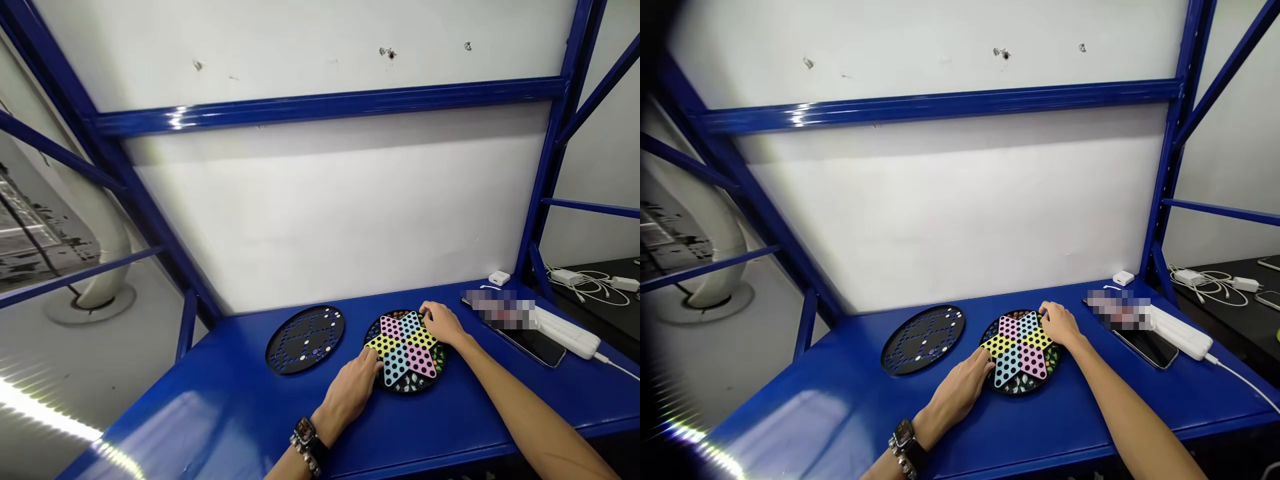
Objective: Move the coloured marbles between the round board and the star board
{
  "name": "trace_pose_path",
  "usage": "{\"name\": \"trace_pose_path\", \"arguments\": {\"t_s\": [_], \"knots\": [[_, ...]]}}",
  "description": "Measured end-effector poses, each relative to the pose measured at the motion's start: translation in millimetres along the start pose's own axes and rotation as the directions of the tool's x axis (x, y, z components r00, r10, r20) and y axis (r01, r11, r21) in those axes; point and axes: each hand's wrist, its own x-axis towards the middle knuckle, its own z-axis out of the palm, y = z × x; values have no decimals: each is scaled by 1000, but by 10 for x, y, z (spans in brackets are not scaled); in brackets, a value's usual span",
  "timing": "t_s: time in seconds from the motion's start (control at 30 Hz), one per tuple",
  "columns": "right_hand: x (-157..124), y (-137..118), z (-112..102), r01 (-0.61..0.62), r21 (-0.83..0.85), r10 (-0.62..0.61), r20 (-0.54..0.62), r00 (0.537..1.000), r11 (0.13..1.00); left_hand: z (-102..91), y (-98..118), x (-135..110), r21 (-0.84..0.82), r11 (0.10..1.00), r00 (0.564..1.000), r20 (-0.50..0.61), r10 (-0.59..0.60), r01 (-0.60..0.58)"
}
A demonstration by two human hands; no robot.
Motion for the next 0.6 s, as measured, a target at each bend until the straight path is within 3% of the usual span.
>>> {"name": "trace_pose_path", "arguments": {"t_s": [0.2, 0.33, 0.47, 0.6], "knots": [[-4, 0, -11, 0, 5, 0, 10, 1000, 1000, 36, 7, 23, 36, 999, 1000, -4, 1, -1], [-1, 5, 0, 3, 7, -3, 1, 1000, 1000, 67, -119, 20, 12, 999, 998, -42, -40, 41], [4, 1, 10, -2, 5, 2, 3, 1000, 1000, 0, -465, 20, -170, 984, 974, -212, -78, 42], [3, -3, 5, -3, 10, 3, 9, 1000, 1000, -179, -941, 154, -252, 953, 915, -319, -246, 168]]}}
